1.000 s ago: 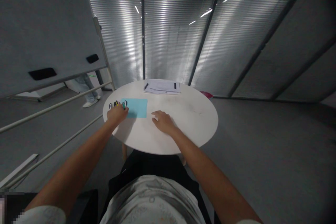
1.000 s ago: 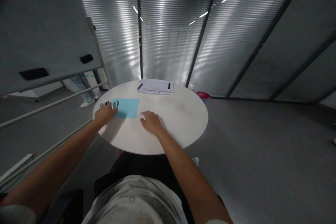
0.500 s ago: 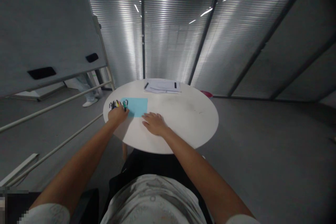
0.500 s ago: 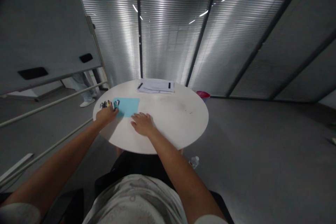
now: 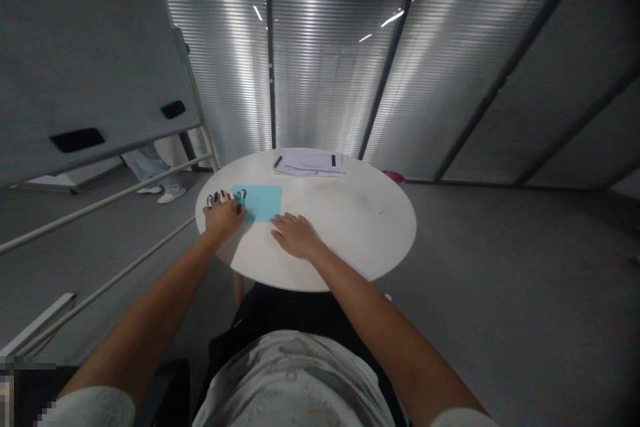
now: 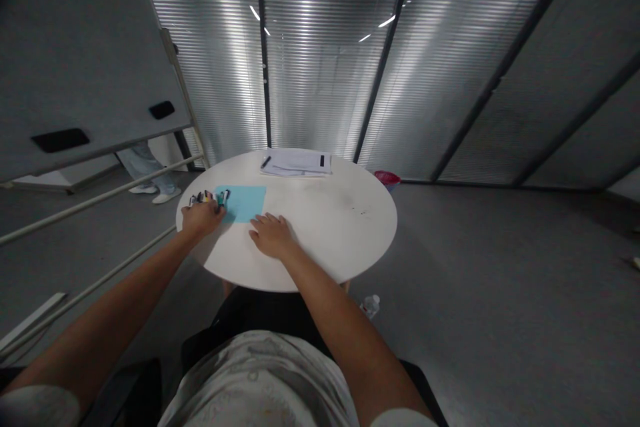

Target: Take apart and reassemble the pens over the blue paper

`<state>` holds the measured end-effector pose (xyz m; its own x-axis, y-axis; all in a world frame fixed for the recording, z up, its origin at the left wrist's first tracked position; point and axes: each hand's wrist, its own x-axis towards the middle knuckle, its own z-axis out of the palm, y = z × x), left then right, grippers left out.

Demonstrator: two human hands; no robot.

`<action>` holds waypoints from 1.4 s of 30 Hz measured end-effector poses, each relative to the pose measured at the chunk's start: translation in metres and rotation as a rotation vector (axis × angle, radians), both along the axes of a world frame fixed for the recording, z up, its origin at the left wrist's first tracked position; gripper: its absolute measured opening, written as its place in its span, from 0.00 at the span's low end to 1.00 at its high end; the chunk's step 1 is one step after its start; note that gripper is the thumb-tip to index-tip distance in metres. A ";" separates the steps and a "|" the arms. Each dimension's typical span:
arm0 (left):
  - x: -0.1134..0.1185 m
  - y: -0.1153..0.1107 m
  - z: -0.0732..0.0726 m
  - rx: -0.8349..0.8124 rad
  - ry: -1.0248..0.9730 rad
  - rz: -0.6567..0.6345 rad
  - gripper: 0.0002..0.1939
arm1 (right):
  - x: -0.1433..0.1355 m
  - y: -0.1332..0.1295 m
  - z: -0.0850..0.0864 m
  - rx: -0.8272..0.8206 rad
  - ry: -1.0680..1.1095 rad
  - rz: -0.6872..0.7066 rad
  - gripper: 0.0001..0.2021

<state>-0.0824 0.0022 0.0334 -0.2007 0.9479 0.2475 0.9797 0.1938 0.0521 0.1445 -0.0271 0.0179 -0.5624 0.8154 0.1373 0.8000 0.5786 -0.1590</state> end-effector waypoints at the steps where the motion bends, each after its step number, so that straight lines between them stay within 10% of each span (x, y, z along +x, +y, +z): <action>1: -0.001 0.000 -0.001 0.018 -0.016 0.003 0.23 | 0.000 0.000 -0.001 0.002 0.001 0.003 0.25; 42: 0.013 0.013 -0.014 0.085 -0.141 0.125 0.32 | 0.010 -0.008 0.002 0.081 -0.028 -0.027 0.22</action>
